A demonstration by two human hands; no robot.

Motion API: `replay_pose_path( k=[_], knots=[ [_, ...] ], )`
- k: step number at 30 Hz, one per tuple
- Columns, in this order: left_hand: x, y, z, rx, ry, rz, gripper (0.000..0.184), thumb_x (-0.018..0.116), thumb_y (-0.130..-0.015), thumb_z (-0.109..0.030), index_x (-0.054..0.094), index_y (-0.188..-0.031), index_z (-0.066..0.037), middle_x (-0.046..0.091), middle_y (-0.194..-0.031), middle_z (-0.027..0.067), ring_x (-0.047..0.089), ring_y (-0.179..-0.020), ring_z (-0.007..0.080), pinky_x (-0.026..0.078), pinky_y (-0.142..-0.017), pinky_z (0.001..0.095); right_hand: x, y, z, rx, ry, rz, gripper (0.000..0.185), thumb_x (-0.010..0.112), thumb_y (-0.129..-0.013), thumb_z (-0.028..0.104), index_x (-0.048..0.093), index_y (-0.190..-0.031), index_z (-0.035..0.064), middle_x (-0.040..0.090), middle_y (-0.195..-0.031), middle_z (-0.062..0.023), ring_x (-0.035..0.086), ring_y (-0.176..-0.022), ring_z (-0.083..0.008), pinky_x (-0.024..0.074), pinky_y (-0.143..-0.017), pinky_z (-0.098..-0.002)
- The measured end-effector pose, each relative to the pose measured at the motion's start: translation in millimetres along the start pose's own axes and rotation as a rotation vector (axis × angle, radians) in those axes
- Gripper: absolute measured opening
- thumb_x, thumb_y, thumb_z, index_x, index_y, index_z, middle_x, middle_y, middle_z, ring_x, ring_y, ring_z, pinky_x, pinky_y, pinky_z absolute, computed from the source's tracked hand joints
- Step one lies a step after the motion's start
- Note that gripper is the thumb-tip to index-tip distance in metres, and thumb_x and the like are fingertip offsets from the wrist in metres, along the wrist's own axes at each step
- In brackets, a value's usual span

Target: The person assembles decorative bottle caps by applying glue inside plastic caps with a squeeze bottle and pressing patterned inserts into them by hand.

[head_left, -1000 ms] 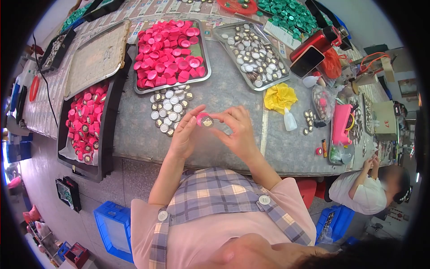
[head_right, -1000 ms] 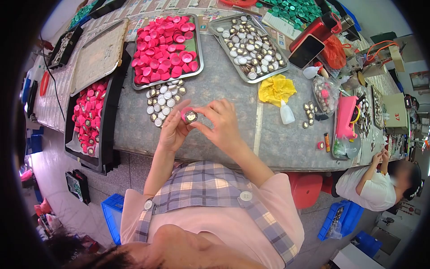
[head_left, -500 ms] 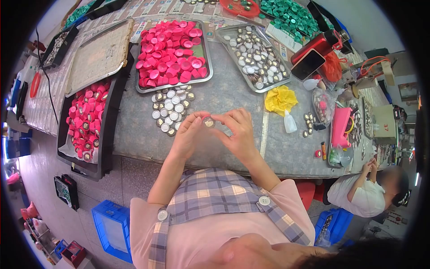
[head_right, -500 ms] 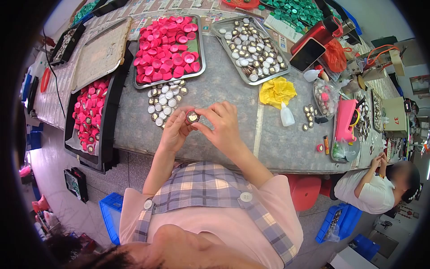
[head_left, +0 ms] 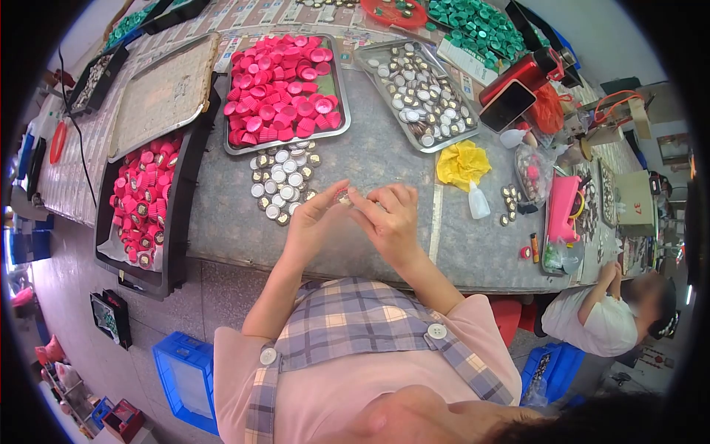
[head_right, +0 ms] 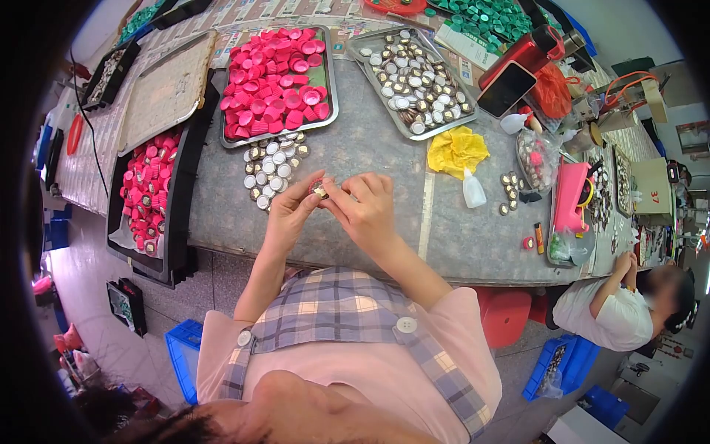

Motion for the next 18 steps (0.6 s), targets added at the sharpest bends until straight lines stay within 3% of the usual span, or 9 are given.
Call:
replay_pose_path(
  k=[6, 8, 9, 11, 14, 18],
  knots=[
    [-4, -2, 7, -0.027, -0.006, -0.031, 0.032, 0.049, -0.083, -0.006, 0.051, -0.115, -0.006, 0.056, -0.089, -0.0018, 0.05, -0.077, 0.0032, 0.041, -0.067, 0.0175, 4, 2, -4, -0.022, -0.041, -0.047, 0.029, 0.069, -0.063, 0.019, 0.063, -0.09, 0.01, 0.048, -0.071, 0.0002, 0.046, -0.073, -0.0172, 0.0335, -0.067, -0.0315],
    [-5, -3, 11, -0.06, 0.082, -0.064, 0.031, 0.049, -0.083, -0.006, 0.051, -0.115, -0.005, 0.057, -0.09, 0.0004, 0.051, -0.079, 0.0042, 0.042, -0.069, 0.0183, 25, 4, -36, 0.247, -0.402, 0.106, 0.029, 0.066, -0.069, 0.016, 0.061, -0.096, 0.0076, 0.053, -0.078, -0.0018, 0.05, -0.076, -0.0163, 0.0379, -0.071, -0.0304],
    [-5, -3, 12, -0.06, 0.081, -0.06, 0.031, 0.049, -0.083, -0.006, 0.051, -0.115, -0.005, 0.057, -0.09, 0.0004, 0.051, -0.079, 0.0042, 0.042, -0.069, 0.0183, 28, 5, -38, 0.249, -0.4, 0.102, 0.029, 0.066, -0.069, 0.016, 0.061, -0.096, 0.0076, 0.053, -0.078, -0.0018, 0.05, -0.076, -0.0163, 0.0379, -0.071, -0.0304],
    [-1, -4, 16, -0.048, 0.06, -0.001, 0.031, 0.05, -0.084, -0.007, 0.049, -0.114, 0.001, 0.057, -0.101, 0.0074, 0.053, -0.089, 0.0112, 0.044, -0.077, 0.0248, 79, 31, -53, 0.735, -1.205, 0.311, 0.027, 0.059, -0.078, 0.013, 0.056, -0.103, 0.0036, 0.057, -0.09, -0.0044, 0.054, -0.083, -0.0151, 0.043, -0.076, -0.0284],
    [-4, -5, 24, 0.014, -0.061, -0.03, 0.031, 0.048, -0.081, -0.004, 0.052, -0.112, -0.003, 0.059, -0.095, 0.0043, 0.053, -0.084, 0.0073, 0.043, -0.073, 0.0206, 100, 45, -52, 0.855, -1.419, 0.37, 0.027, 0.053, -0.083, 0.011, 0.052, -0.108, 0.0007, 0.056, -0.099, -0.0059, 0.054, -0.089, -0.0134, 0.0458, -0.078, -0.0269],
    [-12, -9, 34, 0.033, -0.281, -0.041, 0.033, 0.049, -0.077, 0.0, 0.055, -0.109, -0.002, 0.06, -0.095, 0.0044, 0.054, -0.085, 0.0091, 0.043, -0.074, 0.0221, 113, 55, -59, 0.851, -1.439, 0.327, 0.025, 0.052, -0.083, 0.009, 0.052, -0.106, -0.0011, 0.057, -0.098, -0.0079, 0.055, -0.089, -0.0142, 0.0466, -0.079, -0.0275]
  ],
)
Point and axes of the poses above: each hand's wrist, its own y-axis away from the middle knuckle, its own x-axis out of the palm, z = x × y, the point moved 10 cm from there along -y, towards the middle knuckle
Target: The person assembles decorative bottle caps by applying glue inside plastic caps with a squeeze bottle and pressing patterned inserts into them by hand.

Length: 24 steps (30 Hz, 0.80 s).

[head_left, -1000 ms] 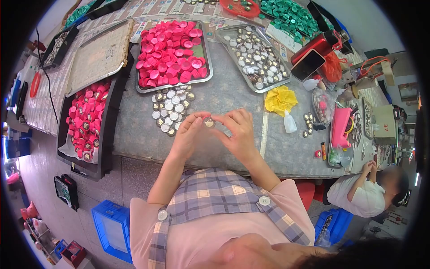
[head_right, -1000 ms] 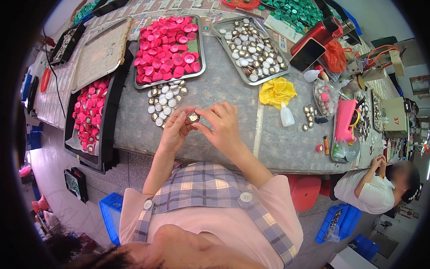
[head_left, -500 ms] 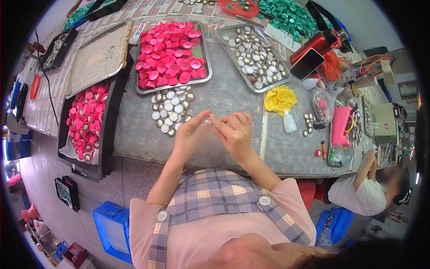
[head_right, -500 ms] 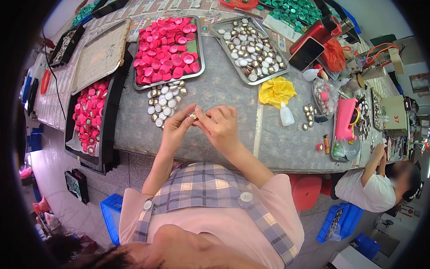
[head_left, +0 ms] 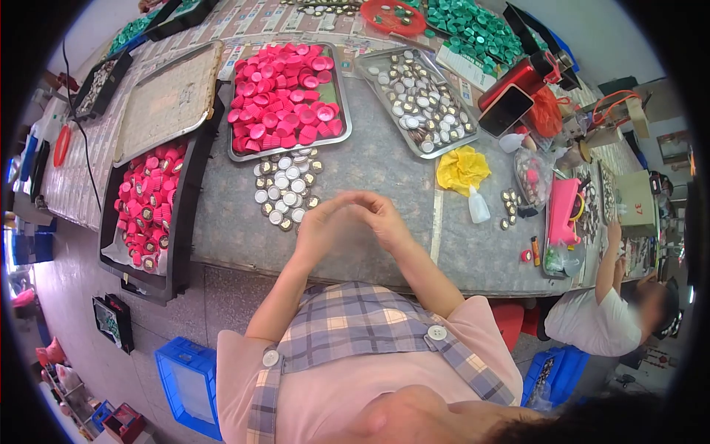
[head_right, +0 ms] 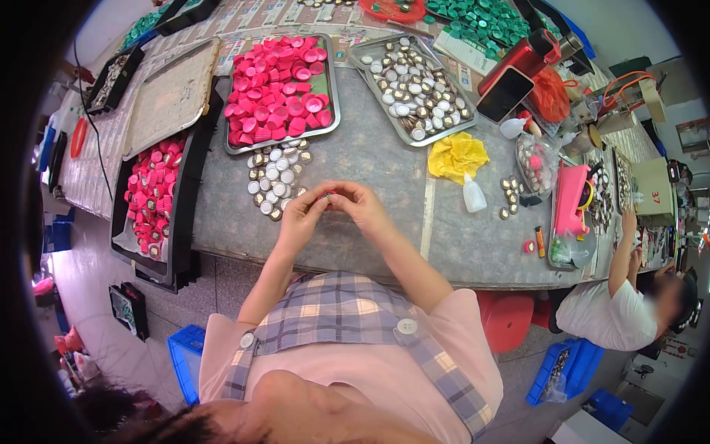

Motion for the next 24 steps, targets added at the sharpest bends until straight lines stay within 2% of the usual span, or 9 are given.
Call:
replay_pose_path(
  k=[2, 6, 8, 11, 13, 14, 17, 21, 24],
  knots=[
    [-3, 0, 6, -0.012, 0.073, 0.01, 0.034, 0.05, -0.073, 0.002, 0.057, -0.106, -0.002, 0.061, -0.095, 0.0039, 0.054, -0.087, 0.0101, 0.043, -0.076, 0.0232, -1, -3, -9, 0.013, -0.051, -0.014, 0.026, 0.053, -0.082, 0.007, 0.052, -0.106, -0.001, 0.057, -0.098, -0.0078, 0.055, -0.088, -0.0142, 0.0467, -0.078, -0.0275],
    [-25, 0, 5, -0.058, 0.17, -0.044, 0.029, 0.051, -0.076, 0.001, 0.057, -0.104, -0.001, 0.061, -0.092, 0.0049, 0.055, -0.084, 0.0108, 0.043, -0.076, 0.0233, 17, -19, -8, 0.075, 0.019, 0.038, 0.025, 0.054, -0.081, 0.008, 0.053, -0.105, -0.0016, 0.057, -0.098, -0.0062, 0.055, -0.088, -0.0137, 0.0462, -0.078, -0.0271],
    [-63, 1, 20, -0.157, 0.463, -0.23, 0.027, 0.052, -0.08, -0.002, 0.055, -0.107, -0.002, 0.06, -0.092, 0.0078, 0.056, -0.08, 0.0118, 0.045, -0.074, 0.0233, 22, -46, 8, -0.087, 0.229, 0.077, 0.025, 0.059, -0.078, 0.011, 0.056, -0.101, 0.0012, 0.058, -0.094, -0.0042, 0.055, -0.084, -0.0104, 0.0463, -0.072, -0.0251],
    [-159, -4, -21, 0.205, 0.825, -0.478, 0.034, 0.052, -0.083, -0.011, 0.044, -0.115, -0.001, 0.052, -0.106, 0.0164, 0.056, -0.082, 0.0151, 0.048, -0.074, 0.0242, 0, -91, 38, -0.212, 0.486, -0.141, 0.024, 0.063, -0.073, 0.016, 0.06, -0.094, 0.0057, 0.058, -0.084, -0.0049, 0.055, -0.077, -0.0126, 0.0442, -0.066, -0.0282],
    [-210, 2, -43, 0.33, 0.992, -0.561, 0.038, 0.05, -0.085, -0.017, 0.04, -0.116, 0.001, 0.046, -0.115, 0.0212, 0.056, -0.086, 0.0176, 0.048, -0.076, 0.025, 15, -105, 71, -0.573, 1.027, -0.254, 0.024, 0.066, -0.067, 0.021, 0.062, -0.086, 0.0086, 0.055, -0.078, -0.007, 0.052, -0.076, -0.0194, 0.0403, -0.067, -0.0332],
    [-225, 5, -49, 0.358, 1.052, -0.581, 0.039, 0.049, -0.086, -0.021, 0.039, -0.116, 0.002, 0.043, -0.118, 0.0227, 0.055, -0.087, 0.0186, 0.048, -0.077, 0.0253, 19, -112, 70, -0.577, 1.025, -0.25, 0.024, 0.066, -0.067, 0.021, 0.062, -0.086, 0.0086, 0.055, -0.078, -0.007, 0.052, -0.076, -0.0194, 0.0403, -0.067, -0.0332],
    [-217, 5, -53, 0.316, 1.045, -0.545, 0.038, 0.045, -0.087, -0.025, 0.039, -0.117, -0.001, 0.042, -0.12, 0.0207, 0.054, -0.09, 0.0182, 0.047, -0.078, 0.026, 33, -126, 67, -0.602, 1.488, -0.374, 0.028, 0.067, -0.064, 0.029, 0.063, -0.083, 0.0094, 0.051, -0.086, -0.0078, 0.047, -0.084, -0.0239, 0.0368, -0.07, -0.0369],
    [-160, -8, -21, 0.123, 0.904, -0.358, 0.033, 0.046, -0.087, -0.021, 0.044, -0.115, -0.003, 0.053, -0.108, 0.0109, 0.053, -0.085, 0.0125, 0.046, -0.074, 0.0245, 36, -130, 72, -0.568, 1.634, -0.418, 0.025, 0.065, -0.065, 0.029, 0.063, -0.08, 0.0094, 0.052, -0.084, -0.0077, 0.047, -0.084, -0.0231, 0.0368, -0.069, -0.0367],
    [-114, -10, -3, 0.013, 0.834, -0.323, 0.029, 0.045, -0.087, -0.017, 0.045, -0.113, -0.004, 0.056, -0.099, 0.0093, 0.053, -0.079, 0.0111, 0.046, -0.07, 0.0239, 20, -144, 69, -0.495, 1.588, -0.372, 0.019, 0.063, -0.067, 0.025, 0.063, -0.076, 0.0087, 0.053, -0.081, -0.0066, 0.048, -0.083, -0.0229, 0.0365, -0.069, -0.0364]
  ],
)
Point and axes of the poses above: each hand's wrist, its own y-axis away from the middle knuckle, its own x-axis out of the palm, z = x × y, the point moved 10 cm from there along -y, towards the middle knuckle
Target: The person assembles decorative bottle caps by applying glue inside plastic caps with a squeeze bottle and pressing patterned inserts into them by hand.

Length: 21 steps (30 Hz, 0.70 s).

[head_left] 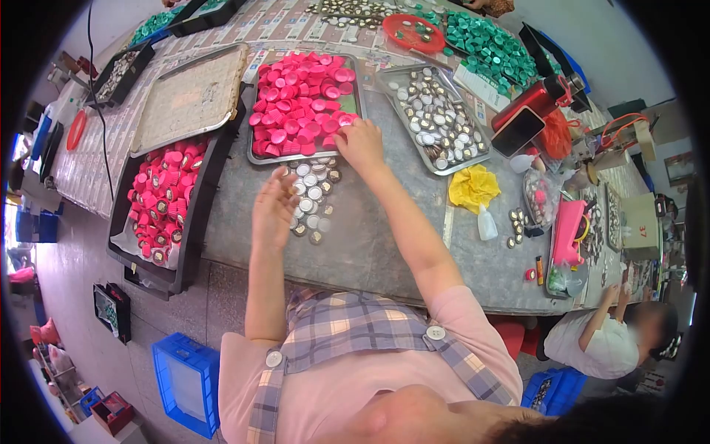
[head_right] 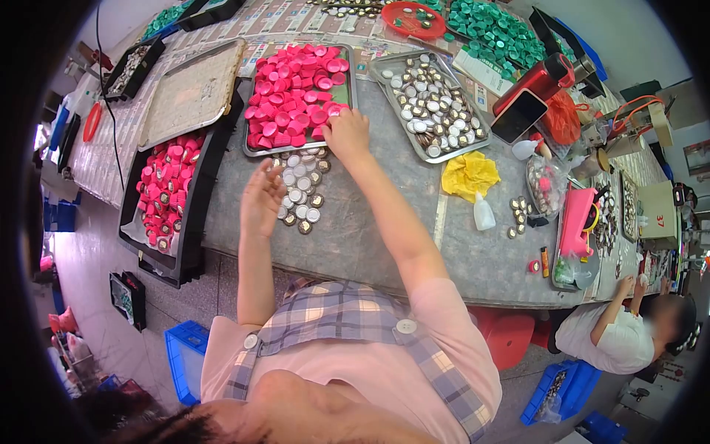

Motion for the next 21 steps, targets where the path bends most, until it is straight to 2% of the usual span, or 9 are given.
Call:
replay_pose_path(
  k=[2, 5, 9, 11, 15, 21],
  knots=[
    [4, 5, 27, -0.107, -0.065, -0.034, 0.027, 0.045, -0.087, -0.016, 0.047, -0.112, -0.004, 0.056, -0.098, 0.0088, 0.053, -0.079, 0.0107, 0.046, -0.07, 0.024, -3, 1, 6, -0.158, 0.064, -0.086, 0.013, 0.059, -0.07, 0.019, 0.062, -0.077, 0.0087, 0.053, -0.078, -0.0053, 0.049, -0.08, -0.0236, 0.0367, -0.069, -0.0359],
    [19, 9, 53, -0.212, -0.114, 0.035, 0.027, 0.046, -0.087, -0.016, 0.048, -0.111, -0.004, 0.057, -0.097, 0.008, 0.053, -0.079, 0.0106, 0.046, -0.07, 0.0241, -10, 7, 14, -0.245, 0.029, -0.118, 0.011, 0.059, -0.069, 0.017, 0.061, -0.077, 0.0098, 0.053, -0.077, -0.0047, 0.05, -0.078, -0.0225, 0.0366, -0.068, -0.0355],
    [28, 10, 58, -0.221, -0.133, 0.052, 0.026, 0.047, -0.087, -0.016, 0.049, -0.11, -0.004, 0.058, -0.097, 0.0073, 0.054, -0.079, 0.0106, 0.046, -0.071, 0.0246, -27, 13, 24, -0.289, -0.119, -0.212, 0.013, 0.06, -0.066, 0.017, 0.059, -0.075, 0.0087, 0.052, -0.077, -0.0051, 0.049, -0.08, -0.0219, 0.0363, -0.066, -0.0358],
    [29, 11, 59, -0.219, -0.116, 0.067, 0.026, 0.048, -0.086, -0.016, 0.05, -0.11, -0.005, 0.058, -0.097, 0.0066, 0.053, -0.08, 0.0105, 0.045, -0.072, 0.0251, -26, 18, 40, -0.394, -0.103, -0.183, 0.012, 0.058, -0.066, 0.015, 0.059, -0.077, 0.0086, 0.052, -0.076, -0.005, 0.049, -0.079, -0.0212, 0.0362, -0.066, -0.0346],
    [26, 16, 64, -0.247, -0.115, 0.049, 0.026, 0.048, -0.086, -0.016, 0.051, -0.109, -0.005, 0.058, -0.097, 0.0057, 0.052, -0.083, 0.0107, 0.043, -0.074, 0.0255, -12, 16, 45, -0.441, 0.039, -0.223, 0.011, 0.058, -0.066, 0.014, 0.059, -0.076, 0.0096, 0.051, -0.073, -0.004, 0.05, -0.075, -0.0202, 0.0373, -0.065, -0.033],
    [22, 18, 66, -0.245, -0.114, 0.035, 0.029, 0.047, -0.086, -0.015, 0.048, -0.112, -0.003, 0.057, -0.097, 0.0089, 0.054, -0.08, 0.0124, 0.046, -0.071, 0.0248, -15, 22, 54, -0.519, 0.038, -0.287, 0.002, 0.051, -0.064, 0.01, 0.05, -0.064, 0.008, 0.049, -0.068, -0.0055, 0.051, -0.07, -0.0202, 0.0411, -0.061, -0.0309]
  ],
)
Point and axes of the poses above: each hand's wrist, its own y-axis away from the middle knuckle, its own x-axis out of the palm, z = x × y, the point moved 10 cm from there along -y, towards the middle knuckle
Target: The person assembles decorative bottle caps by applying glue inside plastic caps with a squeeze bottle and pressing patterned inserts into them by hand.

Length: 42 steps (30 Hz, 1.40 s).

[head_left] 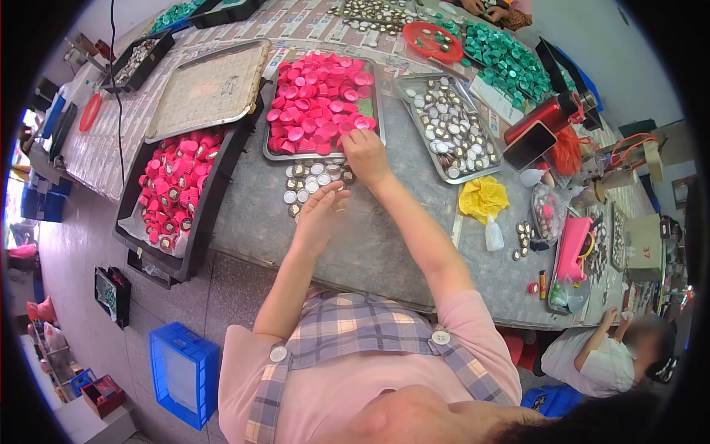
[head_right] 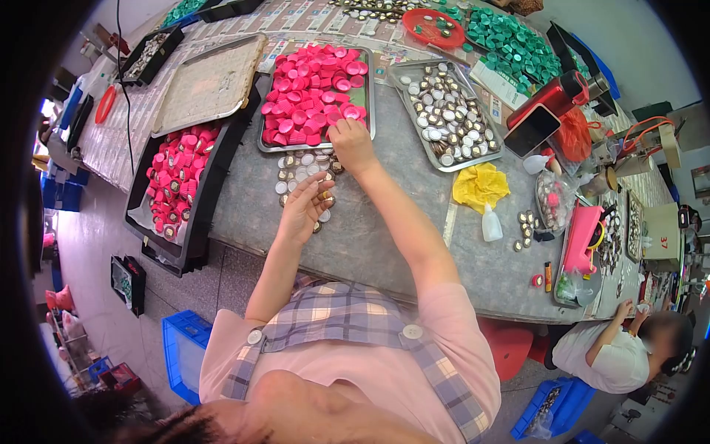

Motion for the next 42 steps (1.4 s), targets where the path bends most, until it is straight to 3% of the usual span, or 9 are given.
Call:
replay_pose_path(
  k=[10, 19, 21, 23, 24, 27, 31, 33, 42],
  knots=[
    [5, -6, 0, -0.001, -0.017, -0.006, 0.028, 0.047, -0.086, -0.015, 0.049, -0.111, -0.003, 0.057, -0.096, 0.0075, 0.054, -0.079, 0.0114, 0.046, -0.07, 0.024, -6, 4, -11, 0.043, -0.018, -0.01, 0.004, 0.051, -0.064, 0.008, 0.047, -0.066, 0.0076, 0.051, -0.064, -0.0063, 0.053, -0.064, -0.021, 0.0432, -0.059, -0.0318],
    [20, -41, -81, 0.525, -0.59, -0.073, 0.031, 0.051, -0.085, -0.015, 0.049, -0.114, -0.006, 0.056, -0.095, 0.0029, 0.051, -0.08, 0.0072, 0.043, -0.062, 0.0203, -39, 3, -28, 0.412, -0.447, -0.044, 0.007, 0.055, -0.071, 0.009, 0.054, -0.078, 0.0071, 0.053, -0.064, -0.0081, 0.054, -0.065, -0.0258, 0.0427, -0.057, -0.0355],
    [27, -31, -77, 0.499, -0.597, -0.054, 0.033, 0.053, -0.084, -0.017, 0.049, -0.115, -0.008, 0.056, -0.09, 0.0008, 0.051, -0.076, 0.0061, 0.043, -0.059, 0.0192, -56, 14, -22, 0.48, -0.63, 0.01, 0.009, 0.057, -0.072, 0.01, 0.057, -0.081, 0.0077, 0.054, -0.066, -0.0078, 0.054, -0.065, -0.0265, 0.0423, -0.058, -0.0361],
    [35, -28, -20, -0.034, -0.413, 0.167, 0.034, 0.052, -0.085, -0.02, 0.048, -0.116, -0.007, 0.057, -0.089, 0.0009, 0.054, -0.073, 0.008, 0.046, -0.06, 0.0201, -80, 22, 4, 0.248, -0.484, 0.114, 0.015, 0.058, -0.071, 0.01, 0.059, -0.086, 0.0085, 0.056, -0.071, -0.0069, 0.054, -0.069, -0.0266, 0.0427, -0.061, -0.0357],
    [41, -21, -9, -0.072, -0.33, 0.197, 0.035, 0.053, -0.084, -0.023, 0.049, -0.115, -0.007, 0.057, -0.085, 0.0004, 0.056, -0.069, 0.0086, 0.048, -0.059, 0.0213, -87, 35, 5, 0.257, -0.485, 0.12, 0.015, 0.058, -0.071, 0.01, 0.059, -0.086, 0.0085, 0.056, -0.071, -0.0069, 0.054, -0.069, -0.0266, 0.0427, -0.061, -0.0357],
    [44, -6, 17, -0.196, -0.181, 0.222, 0.032, 0.052, -0.084, -0.022, 0.05, -0.113, -0.007, 0.058, -0.086, 0.0021, 0.055, -0.067, 0.008, 0.049, -0.059, 0.0213, -103, 77, -22, 0.504, -0.577, 0.169, 0.021, 0.059, -0.073, 0.01, 0.059, -0.094, 0.0076, 0.058, -0.08, -0.0075, 0.056, -0.074, -0.0225, 0.0434, -0.066, -0.0324],
    [40, 2, 1, -0.154, 0.276, 0.199, 0.029, 0.052, -0.084, -0.014, 0.05, -0.111, -0.005, 0.058, -0.097, 0.0099, 0.055, -0.069, 0.0107, 0.047, -0.064, 0.0236, -185, 193, -132, 0.98, -0.102, -0.17, 0.021, 0.06, -0.076, 0.017, 0.06, -0.094, 0.0063, 0.058, -0.086, -0.0098, 0.052, -0.084, -0.0245, 0.0396, -0.076, -0.0338],
    [45, 6, 0, -0.159, 0.338, 0.262, 0.032, 0.053, -0.083, -0.015, 0.047, -0.114, -0.006, 0.054, -0.107, 0.0147, 0.056, -0.073, 0.0132, 0.048, -0.067, 0.0249, -220, 234, -152, 1.003, 0.383, 0.026, 0.026, 0.062, -0.074, 0.024, 0.06, -0.093, 0.0062, 0.057, -0.086, -0.0106, 0.049, -0.087, -0.0275, 0.0378, -0.078, -0.036],
    [70, 20, 12, -0.263, 0.453, 0.342, 0.032, 0.054, -0.083, -0.018, 0.047, -0.112, -0.008, 0.051, -0.111, 0.0166, 0.057, -0.078, 0.0142, 0.047, -0.071, 0.0253, -200, 310, -174, 1.313, 0.045, 0.181, 0.049, 0.066, -0.066, 0.041, 0.059, -0.096, 0.0031, 0.057, -0.091, -0.0169, 0.049, -0.091, -0.0323, 0.0373, -0.08, -0.0389]
  ],
)
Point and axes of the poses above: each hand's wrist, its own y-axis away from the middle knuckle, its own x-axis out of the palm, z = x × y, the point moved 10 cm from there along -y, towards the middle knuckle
